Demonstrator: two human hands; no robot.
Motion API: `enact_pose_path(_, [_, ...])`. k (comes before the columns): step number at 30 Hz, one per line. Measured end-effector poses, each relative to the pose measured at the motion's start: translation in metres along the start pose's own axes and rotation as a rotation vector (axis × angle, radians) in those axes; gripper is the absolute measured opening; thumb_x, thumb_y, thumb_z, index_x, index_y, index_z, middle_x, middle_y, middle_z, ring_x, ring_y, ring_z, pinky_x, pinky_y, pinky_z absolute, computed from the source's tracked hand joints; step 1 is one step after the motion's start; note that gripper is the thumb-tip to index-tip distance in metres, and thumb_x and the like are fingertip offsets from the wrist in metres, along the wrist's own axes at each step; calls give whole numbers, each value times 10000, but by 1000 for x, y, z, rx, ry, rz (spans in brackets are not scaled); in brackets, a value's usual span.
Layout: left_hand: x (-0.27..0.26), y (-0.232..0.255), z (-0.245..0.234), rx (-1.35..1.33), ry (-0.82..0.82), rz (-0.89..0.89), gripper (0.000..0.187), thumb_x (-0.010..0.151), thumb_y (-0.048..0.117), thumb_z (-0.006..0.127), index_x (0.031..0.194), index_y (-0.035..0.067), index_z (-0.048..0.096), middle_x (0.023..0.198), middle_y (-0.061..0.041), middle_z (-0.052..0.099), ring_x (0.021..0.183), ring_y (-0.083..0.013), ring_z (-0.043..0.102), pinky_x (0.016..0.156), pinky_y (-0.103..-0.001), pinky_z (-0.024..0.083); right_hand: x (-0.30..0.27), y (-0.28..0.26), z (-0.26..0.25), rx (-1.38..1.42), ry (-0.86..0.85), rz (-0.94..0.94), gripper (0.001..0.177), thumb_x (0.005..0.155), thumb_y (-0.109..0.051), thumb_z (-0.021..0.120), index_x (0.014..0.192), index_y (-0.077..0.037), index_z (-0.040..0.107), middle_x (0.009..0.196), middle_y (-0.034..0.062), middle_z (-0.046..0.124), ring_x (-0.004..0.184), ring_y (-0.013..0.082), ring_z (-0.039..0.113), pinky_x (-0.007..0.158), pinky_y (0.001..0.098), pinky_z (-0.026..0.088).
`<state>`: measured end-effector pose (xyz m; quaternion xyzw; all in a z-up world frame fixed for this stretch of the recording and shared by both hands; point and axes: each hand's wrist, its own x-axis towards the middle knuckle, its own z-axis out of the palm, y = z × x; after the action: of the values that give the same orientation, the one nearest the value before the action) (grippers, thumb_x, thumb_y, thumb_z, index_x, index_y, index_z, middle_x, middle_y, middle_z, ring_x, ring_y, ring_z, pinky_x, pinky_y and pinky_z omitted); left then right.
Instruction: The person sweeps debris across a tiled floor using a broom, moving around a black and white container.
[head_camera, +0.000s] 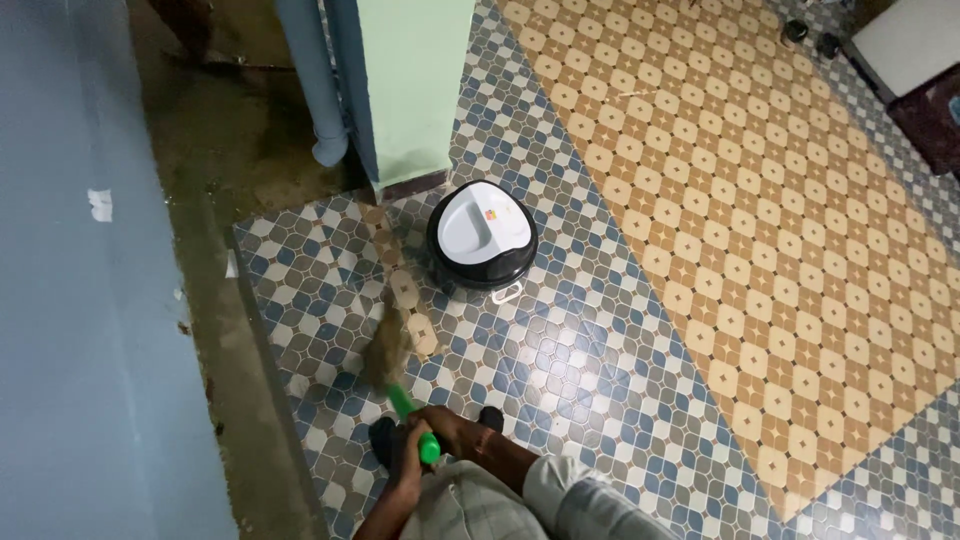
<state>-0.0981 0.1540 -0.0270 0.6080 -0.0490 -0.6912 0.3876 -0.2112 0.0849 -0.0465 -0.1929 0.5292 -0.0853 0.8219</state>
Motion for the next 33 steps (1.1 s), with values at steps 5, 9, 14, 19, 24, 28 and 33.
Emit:
enact_pose_path(5, [-34, 27, 12, 96, 179, 62, 322, 888, 340, 656, 1041, 89, 527, 712, -54, 539, 482, -175, 543, 380, -334, 408, 3, 1, 0, 13, -254, -8, 240, 1017, -223, 515, 1075, -29, 644, 939, 93, 679, 751, 204, 665, 664, 344, 560])
enact_pose_path(9, [-35, 19, 21, 86, 84, 93, 421, 937, 397, 642, 1017, -6, 551, 663, -77, 521, 431, -180, 498, 367, -324, 373, -31, -17, 8, -20, -179, -80, 265, 1045, -194, 521, 1191, -26, 665, 1044, 78, 691, 872, 143, 690, 748, 292, 583])
enact_pose_path(14, [-49, 25, 36, 152, -35, 125, 456, 934, 398, 634, 1193, 46, 506, 848, -123, 548, 574, -178, 554, 395, -308, 389, -114, -62, 31, 38, -81, -35, 238, 890, -218, 489, 1080, -103, 576, 848, 72, 609, 678, 235, 617, 552, 403, 509])
enact_pose_path(19, [-65, 42, 51, 118, -76, 137, 533, 873, 364, 649, 1320, 175, 428, 995, -22, 589, 828, -119, 641, 599, -290, 565, -113, -58, 25, 30, 91, -178, 277, 882, -135, 611, 1139, -32, 609, 941, 78, 648, 798, 201, 640, 702, 364, 565])
enact_pose_path(24, [-55, 38, 36, 100, -181, 70, 486, 895, 389, 636, 1249, 72, 532, 910, -60, 552, 739, -168, 596, 515, -318, 514, -96, -38, 17, -47, 231, -276, 308, 933, -196, 659, 1144, 28, 662, 1016, 130, 707, 865, 197, 684, 740, 341, 570])
enact_pose_path(28, [-37, 26, 18, 81, -138, -46, 407, 864, 437, 607, 1164, 165, 565, 858, -70, 569, 608, -185, 587, 438, -336, 477, -97, -39, 31, 33, 260, -68, 286, 942, -227, 591, 1151, -35, 625, 992, 112, 695, 832, 235, 685, 714, 386, 581])
enact_pose_path(33, [-26, 28, -2, 135, -4, -130, 389, 883, 453, 612, 1084, 122, 573, 719, -87, 538, 460, -196, 541, 402, -313, 414, -47, -19, 29, 65, 46, 79, 289, 994, -318, 526, 1118, -64, 586, 980, 122, 676, 794, 261, 669, 673, 401, 578])
